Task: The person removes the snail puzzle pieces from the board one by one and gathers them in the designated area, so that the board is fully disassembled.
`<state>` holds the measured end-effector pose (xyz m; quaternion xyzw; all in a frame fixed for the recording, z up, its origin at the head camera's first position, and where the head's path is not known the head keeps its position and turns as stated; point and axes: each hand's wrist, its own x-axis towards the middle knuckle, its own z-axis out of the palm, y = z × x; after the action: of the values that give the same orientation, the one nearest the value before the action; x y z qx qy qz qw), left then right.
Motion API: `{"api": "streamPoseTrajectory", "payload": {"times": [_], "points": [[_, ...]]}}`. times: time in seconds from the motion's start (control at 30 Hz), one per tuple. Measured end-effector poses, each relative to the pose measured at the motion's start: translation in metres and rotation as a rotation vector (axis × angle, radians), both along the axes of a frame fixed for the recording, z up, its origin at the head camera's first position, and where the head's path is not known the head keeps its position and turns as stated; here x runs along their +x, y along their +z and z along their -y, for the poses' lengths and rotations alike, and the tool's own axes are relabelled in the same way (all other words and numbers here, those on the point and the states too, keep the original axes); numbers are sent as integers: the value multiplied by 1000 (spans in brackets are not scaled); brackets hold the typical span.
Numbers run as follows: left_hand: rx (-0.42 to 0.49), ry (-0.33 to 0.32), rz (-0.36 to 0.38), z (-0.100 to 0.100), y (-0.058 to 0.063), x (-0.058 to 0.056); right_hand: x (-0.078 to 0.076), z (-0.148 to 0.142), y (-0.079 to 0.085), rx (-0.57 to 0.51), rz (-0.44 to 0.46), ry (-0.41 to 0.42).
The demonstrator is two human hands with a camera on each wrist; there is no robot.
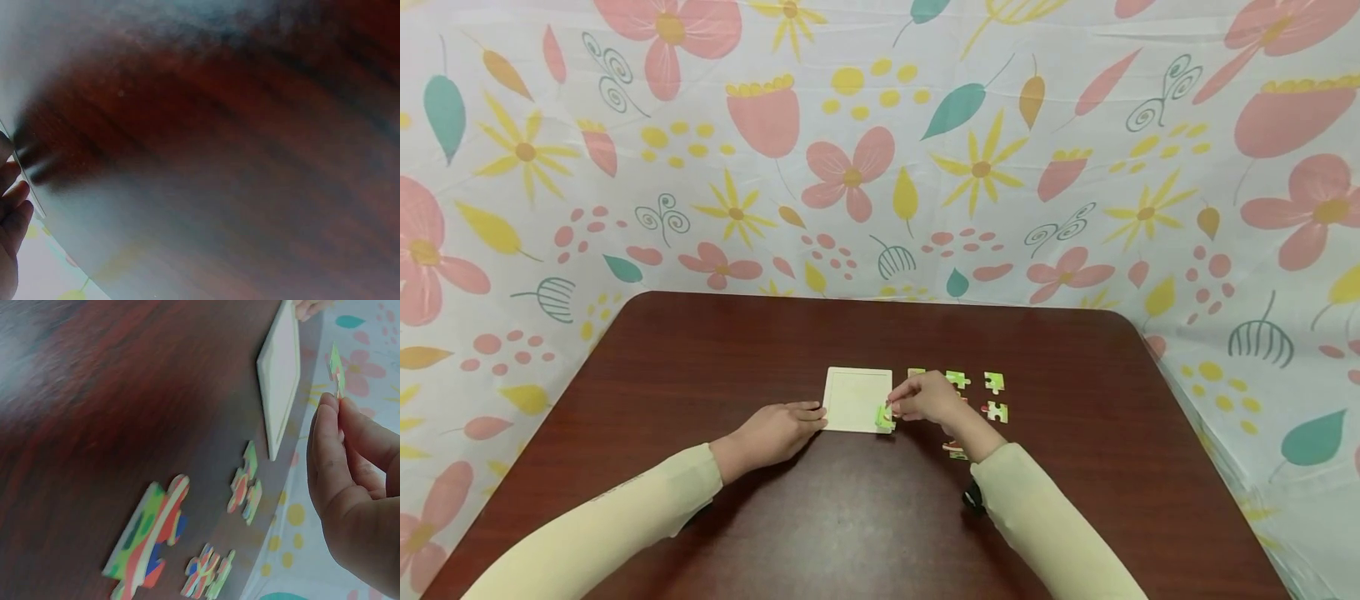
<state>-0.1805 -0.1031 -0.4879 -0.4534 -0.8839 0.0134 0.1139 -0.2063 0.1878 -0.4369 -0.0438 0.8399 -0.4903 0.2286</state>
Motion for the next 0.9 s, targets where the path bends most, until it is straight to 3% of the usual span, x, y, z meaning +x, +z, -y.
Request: {"api": "streamPoseTrajectory", "payload": {"times": [0.43, 0.6, 0.9], "points": [[19, 9, 8, -1, 1, 1, 13, -19, -1, 9, 13, 25], [34, 28, 43, -1, 3, 2, 19, -25, 1, 10, 15, 18], [32, 33, 57, 0, 2, 2, 21, -35, -1, 42, 6, 0]]}}
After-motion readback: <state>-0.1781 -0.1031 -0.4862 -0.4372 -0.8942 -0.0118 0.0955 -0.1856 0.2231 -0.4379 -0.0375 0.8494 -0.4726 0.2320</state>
